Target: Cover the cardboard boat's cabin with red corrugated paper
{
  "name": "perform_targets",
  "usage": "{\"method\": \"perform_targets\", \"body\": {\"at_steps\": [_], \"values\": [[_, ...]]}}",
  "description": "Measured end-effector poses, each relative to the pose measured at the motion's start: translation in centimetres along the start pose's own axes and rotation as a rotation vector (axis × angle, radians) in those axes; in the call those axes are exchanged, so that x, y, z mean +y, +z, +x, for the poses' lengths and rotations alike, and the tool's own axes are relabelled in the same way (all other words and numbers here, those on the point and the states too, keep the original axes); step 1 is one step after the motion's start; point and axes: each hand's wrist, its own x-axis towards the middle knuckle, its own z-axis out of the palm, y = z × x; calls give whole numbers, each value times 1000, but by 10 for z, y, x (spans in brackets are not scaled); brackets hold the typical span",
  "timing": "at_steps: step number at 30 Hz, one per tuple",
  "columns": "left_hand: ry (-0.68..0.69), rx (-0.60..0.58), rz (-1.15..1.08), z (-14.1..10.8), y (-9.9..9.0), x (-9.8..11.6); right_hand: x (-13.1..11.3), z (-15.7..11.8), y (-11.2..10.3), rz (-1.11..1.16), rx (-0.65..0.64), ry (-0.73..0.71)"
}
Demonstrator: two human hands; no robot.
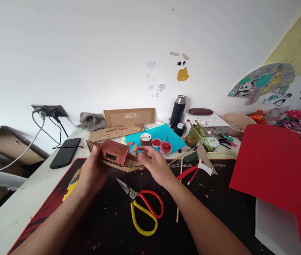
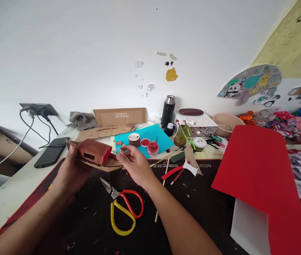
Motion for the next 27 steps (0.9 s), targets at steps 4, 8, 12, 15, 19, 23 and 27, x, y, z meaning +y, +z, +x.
{"method": "perform_targets", "body": {"at_steps": [4,8,12,15,19,23,27], "values": [[-62,47,47,-4,0,-4,-6,-2,-1,-22,-73,13],[-147,20,57,-7,-1,-10,-8,-5,5,-18,-101,28],[-179,20,57,-8,-2,-13,-7,-6,6,-29,-114,15],[-188,54,78,-10,-1,-13,-5,-6,5,-34,-110,12],[-192,68,102,-11,0,-14,-5,-6,5,-5,-117,22],[-190,78,114,-12,1,-14,-7,-7,6,-9,-108,43],[-224,62,102,-11,2,-13,-9,-7,6,-4,-124,42]]}}
